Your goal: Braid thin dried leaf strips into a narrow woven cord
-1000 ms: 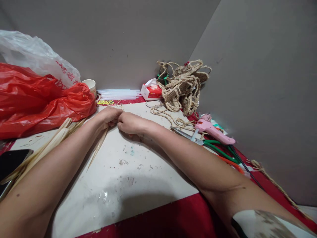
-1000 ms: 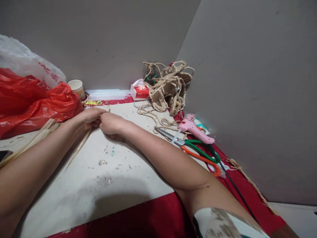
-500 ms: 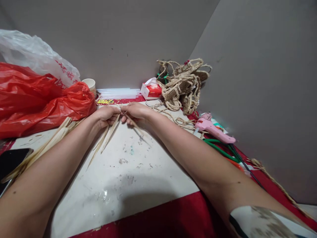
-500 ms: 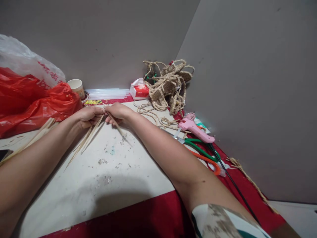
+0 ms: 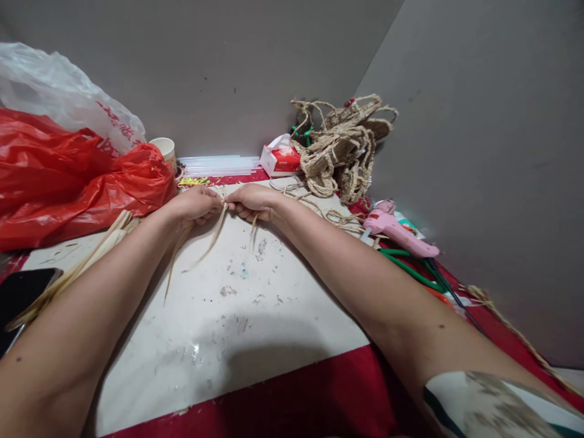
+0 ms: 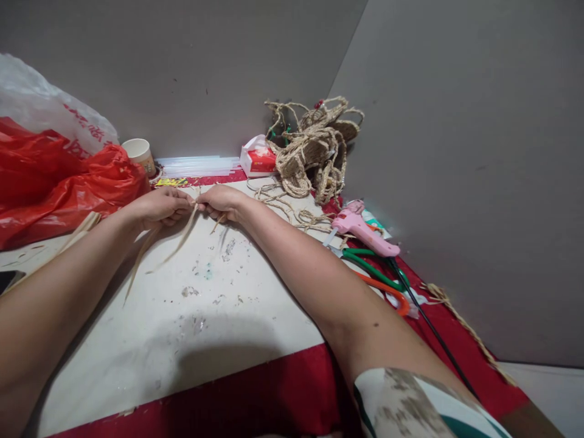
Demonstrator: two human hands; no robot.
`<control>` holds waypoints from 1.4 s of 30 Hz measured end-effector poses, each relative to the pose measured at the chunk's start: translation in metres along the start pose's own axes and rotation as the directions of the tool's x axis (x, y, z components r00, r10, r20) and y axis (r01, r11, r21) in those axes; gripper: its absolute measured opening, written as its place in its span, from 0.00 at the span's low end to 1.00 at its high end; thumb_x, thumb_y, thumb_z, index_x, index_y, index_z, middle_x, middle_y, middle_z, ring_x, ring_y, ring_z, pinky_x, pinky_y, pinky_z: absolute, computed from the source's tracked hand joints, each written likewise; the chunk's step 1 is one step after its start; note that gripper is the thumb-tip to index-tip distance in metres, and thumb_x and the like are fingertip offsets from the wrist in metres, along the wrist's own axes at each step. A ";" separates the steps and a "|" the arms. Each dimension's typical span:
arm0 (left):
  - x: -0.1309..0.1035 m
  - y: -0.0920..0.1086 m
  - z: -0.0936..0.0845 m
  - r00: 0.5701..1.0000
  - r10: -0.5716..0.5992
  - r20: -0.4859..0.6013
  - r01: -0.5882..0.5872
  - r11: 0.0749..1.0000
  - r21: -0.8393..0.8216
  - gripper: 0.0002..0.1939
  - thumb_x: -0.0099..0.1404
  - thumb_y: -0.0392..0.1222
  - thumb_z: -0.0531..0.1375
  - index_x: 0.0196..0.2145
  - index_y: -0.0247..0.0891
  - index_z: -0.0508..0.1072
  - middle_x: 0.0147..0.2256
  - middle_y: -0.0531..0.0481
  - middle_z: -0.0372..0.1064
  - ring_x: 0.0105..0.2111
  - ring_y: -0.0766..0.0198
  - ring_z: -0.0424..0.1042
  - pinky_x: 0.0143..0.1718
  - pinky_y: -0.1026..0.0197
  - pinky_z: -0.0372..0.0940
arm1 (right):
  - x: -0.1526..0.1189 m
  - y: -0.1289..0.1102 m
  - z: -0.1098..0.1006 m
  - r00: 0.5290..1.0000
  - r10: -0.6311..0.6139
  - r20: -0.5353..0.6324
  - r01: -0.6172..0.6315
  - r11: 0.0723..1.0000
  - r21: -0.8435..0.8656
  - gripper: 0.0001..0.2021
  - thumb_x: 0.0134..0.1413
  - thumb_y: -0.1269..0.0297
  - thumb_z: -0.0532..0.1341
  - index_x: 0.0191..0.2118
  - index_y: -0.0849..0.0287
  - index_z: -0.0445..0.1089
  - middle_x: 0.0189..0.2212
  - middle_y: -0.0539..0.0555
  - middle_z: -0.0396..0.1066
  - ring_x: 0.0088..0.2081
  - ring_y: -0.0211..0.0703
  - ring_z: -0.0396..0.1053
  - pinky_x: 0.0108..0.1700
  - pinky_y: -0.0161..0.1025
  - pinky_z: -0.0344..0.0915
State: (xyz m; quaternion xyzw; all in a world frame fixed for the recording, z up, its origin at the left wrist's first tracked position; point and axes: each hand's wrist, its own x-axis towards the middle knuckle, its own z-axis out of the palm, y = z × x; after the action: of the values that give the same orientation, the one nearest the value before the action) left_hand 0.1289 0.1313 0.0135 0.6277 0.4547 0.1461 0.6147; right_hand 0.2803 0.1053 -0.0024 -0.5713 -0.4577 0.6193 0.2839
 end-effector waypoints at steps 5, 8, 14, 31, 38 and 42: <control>-0.004 0.000 -0.002 0.993 0.011 0.114 -0.010 1.000 -0.010 0.10 0.58 0.30 0.55 0.19 0.33 0.66 0.14 0.50 0.60 0.11 0.72 0.54 0.14 0.66 0.54 | 0.001 0.002 0.011 0.995 -0.013 -0.100 0.022 0.996 0.090 0.13 0.55 0.74 0.54 0.20 0.61 0.58 0.08 0.42 0.45 0.10 0.26 0.39 0.13 0.28 0.35; -0.004 -0.003 0.006 0.996 0.026 0.085 -0.029 0.999 0.033 0.09 0.58 0.31 0.55 0.21 0.33 0.67 0.17 0.45 0.67 0.13 0.66 0.63 0.17 0.63 0.61 | -0.002 0.001 0.016 0.996 0.035 -0.080 -0.020 0.982 0.186 0.15 0.56 0.73 0.53 0.19 0.59 0.52 0.08 0.42 0.45 0.10 0.26 0.38 0.12 0.27 0.36; -0.011 -0.002 0.032 0.997 0.052 -0.056 -0.045 0.993 0.112 0.09 0.60 0.28 0.52 0.24 0.34 0.66 0.16 0.47 0.68 0.13 0.65 0.66 0.18 0.65 0.60 | -0.006 -0.001 0.017 0.995 0.080 -0.055 -0.060 0.952 0.302 0.16 0.57 0.74 0.51 0.20 0.57 0.48 0.08 0.42 0.45 0.11 0.26 0.39 0.10 0.24 0.38; 0.005 -0.006 0.017 0.994 0.044 -0.105 -0.055 0.993 -0.108 0.12 0.60 0.30 0.53 0.19 0.34 0.63 0.14 0.55 0.54 0.11 0.75 0.51 0.13 0.69 0.43 | 0.003 0.005 -0.006 0.964 0.034 0.264 -0.132 0.922 0.363 0.14 0.62 0.74 0.46 0.24 0.62 0.55 0.12 0.40 0.42 0.12 0.25 0.34 0.10 0.22 0.39; 0.005 -0.008 0.005 0.993 0.084 -0.078 -0.083 0.996 0.015 0.11 0.62 0.31 0.54 0.22 0.33 0.67 0.13 0.60 0.46 0.11 0.76 0.43 0.14 0.67 0.38 | -0.010 -0.001 -0.013 0.994 0.004 0.113 -0.012 0.997 0.075 0.10 0.59 0.75 0.52 0.27 0.65 0.63 0.11 0.40 0.45 0.12 0.26 0.39 0.13 0.24 0.38; 0.007 -0.009 0.003 0.995 0.066 -0.070 -0.062 0.996 0.067 0.13 0.63 0.31 0.53 0.21 0.33 0.67 0.13 0.60 0.45 0.11 0.76 0.43 0.15 0.66 0.37 | -0.015 -0.002 -0.011 0.996 -0.056 0.066 0.065 0.988 -0.142 0.08 0.57 0.75 0.54 0.27 0.65 0.65 0.10 0.41 0.46 0.11 0.26 0.41 0.14 0.28 0.38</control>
State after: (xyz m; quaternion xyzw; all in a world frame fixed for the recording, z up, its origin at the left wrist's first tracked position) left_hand 0.1316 0.1334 0.0019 0.6558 0.4608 0.1735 0.5722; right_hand 0.2934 0.0954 0.0074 -0.5568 -0.5269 0.5930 0.2461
